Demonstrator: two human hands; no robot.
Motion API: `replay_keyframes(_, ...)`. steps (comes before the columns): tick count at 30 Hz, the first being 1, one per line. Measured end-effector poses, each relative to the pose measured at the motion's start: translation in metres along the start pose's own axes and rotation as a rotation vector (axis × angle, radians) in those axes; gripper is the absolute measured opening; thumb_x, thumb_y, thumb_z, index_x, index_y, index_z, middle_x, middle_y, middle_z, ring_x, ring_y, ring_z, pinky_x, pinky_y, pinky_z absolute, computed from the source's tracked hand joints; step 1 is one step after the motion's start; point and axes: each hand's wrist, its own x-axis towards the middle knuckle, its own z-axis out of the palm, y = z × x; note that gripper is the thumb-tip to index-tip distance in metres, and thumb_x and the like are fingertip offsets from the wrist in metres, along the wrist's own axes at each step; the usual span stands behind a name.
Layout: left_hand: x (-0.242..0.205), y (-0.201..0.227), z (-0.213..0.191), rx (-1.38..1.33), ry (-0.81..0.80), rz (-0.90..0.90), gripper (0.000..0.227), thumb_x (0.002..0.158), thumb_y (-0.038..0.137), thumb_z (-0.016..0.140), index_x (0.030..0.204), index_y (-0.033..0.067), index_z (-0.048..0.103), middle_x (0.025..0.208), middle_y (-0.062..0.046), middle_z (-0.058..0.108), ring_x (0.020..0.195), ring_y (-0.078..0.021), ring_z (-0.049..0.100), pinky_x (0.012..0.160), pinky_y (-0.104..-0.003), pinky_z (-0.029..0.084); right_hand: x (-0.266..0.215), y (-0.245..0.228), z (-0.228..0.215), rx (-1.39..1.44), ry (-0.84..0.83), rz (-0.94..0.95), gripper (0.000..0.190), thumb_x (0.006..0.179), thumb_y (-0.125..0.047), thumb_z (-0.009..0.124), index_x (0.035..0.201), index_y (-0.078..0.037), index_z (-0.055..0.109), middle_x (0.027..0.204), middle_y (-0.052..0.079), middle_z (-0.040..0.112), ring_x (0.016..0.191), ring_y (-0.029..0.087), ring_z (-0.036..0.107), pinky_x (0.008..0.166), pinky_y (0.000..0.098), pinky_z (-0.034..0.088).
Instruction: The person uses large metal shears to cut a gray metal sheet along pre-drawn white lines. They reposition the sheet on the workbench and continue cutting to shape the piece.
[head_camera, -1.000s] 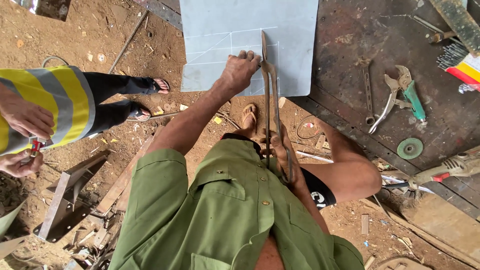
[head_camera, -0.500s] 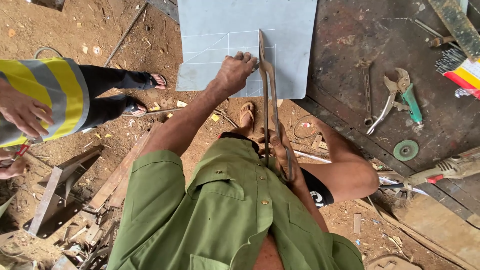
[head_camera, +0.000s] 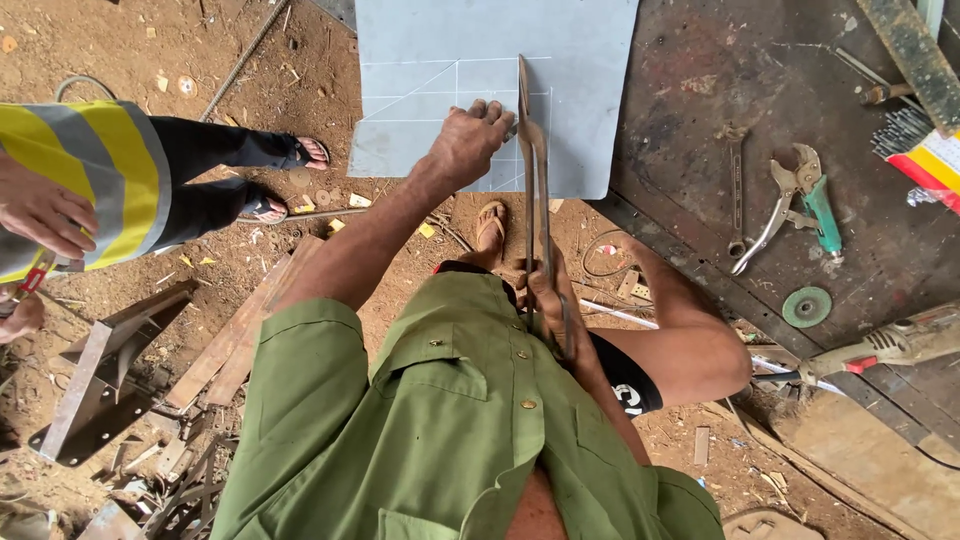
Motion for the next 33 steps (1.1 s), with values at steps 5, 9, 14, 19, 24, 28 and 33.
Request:
replay_keyframes(5,-0.003,-0.003,0.018,0.058,0.123,0.047,0.064,0.080,-0.008,0.060,0.142,0.0050,0.050,0.125,-0.014,0.057,0.112,-0.0325,0.054,0.075,-0.052,0.053,-0.015,-0.049,0.023,0.026,-0.062,0.036,0.088,0.096,-0.053,0.060,0.165,-0.016,0.021,0.128,0.014,0.063,0.095,0.016,0.064,0.070,0.0304,0.060)
replay_keyframes(9,-0.010,-0.001,-0.001,0.017,-0.030,0.018,0.068,0.086,-0.009,0.059,0.150,0.0041,0.041,0.140,-0.017,0.051,0.125,-0.0349,0.050,0.095,-0.060,0.052,0.000,-0.001,0.015,0.081,-0.010,-0.014,0.074,0.096,-0.037,0.072,0.155,-0.011,0.037,0.104,0.009,0.064,0.080,0.013,0.062,0.053,0.0248,0.052)
replay_keyframes(14,-0.009,0.009,0.025,0.076,0.201,0.009,0.053,0.096,0.012,0.076,0.144,0.0116,0.056,0.139,-0.019,0.067,0.130,-0.0382,0.062,0.099,-0.061,0.051,0.001,0.045,-0.002,0.111,0.019,-0.171,0.076,0.099,-0.036,0.071,0.156,-0.002,0.034,0.104,0.019,0.060,0.072,0.016,0.052,0.043,0.0241,0.045)
replay_keyframes(19,-0.006,0.025,0.005,0.028,0.567,0.205,0.050,0.093,0.005,0.073,0.141,0.0140,0.062,0.132,-0.017,0.071,0.123,-0.0353,0.067,0.097,-0.055,0.049,-0.026,0.019,0.000,0.260,0.050,-0.202,0.078,0.101,-0.044,0.063,0.160,-0.005,0.032,0.121,0.025,0.059,0.087,0.021,0.059,0.056,0.0285,0.053)
replay_keyframes(24,-0.017,0.074,-0.003,-0.111,0.239,0.109,0.060,0.097,-0.009,0.063,0.148,0.0206,0.060,0.156,-0.022,0.051,0.148,-0.0454,0.036,0.118,-0.070,0.025,-0.015,0.009,-0.015,0.291,0.036,-0.175,0.070,0.106,-0.048,0.052,0.162,-0.012,0.029,0.136,0.025,0.060,0.102,0.025,0.066,0.068,0.0365,0.064)
replay_keyframes(28,-0.067,0.108,0.044,-1.251,0.301,-0.030,0.035,0.097,0.014,0.069,0.131,0.0083,0.065,0.108,-0.020,0.077,0.094,-0.0267,0.070,0.073,-0.038,0.063,-0.017,0.021,-0.022,0.425,0.007,-0.153,0.073,0.103,-0.048,0.058,0.160,-0.011,0.030,0.141,0.031,0.056,0.109,0.033,0.068,0.070,0.0484,0.068)
replay_keyframes(33,-0.042,0.104,0.056,-2.406,0.320,-0.364,0.055,0.100,0.022,0.068,0.143,-0.0010,0.043,0.119,-0.027,0.068,0.090,-0.0302,0.074,0.074,-0.043,0.069,-0.017,0.026,-0.031,0.414,-0.033,-0.105,0.075,0.103,-0.049,0.055,0.161,-0.010,0.027,0.144,0.032,0.052,0.112,0.036,0.065,0.073,0.0559,0.066)
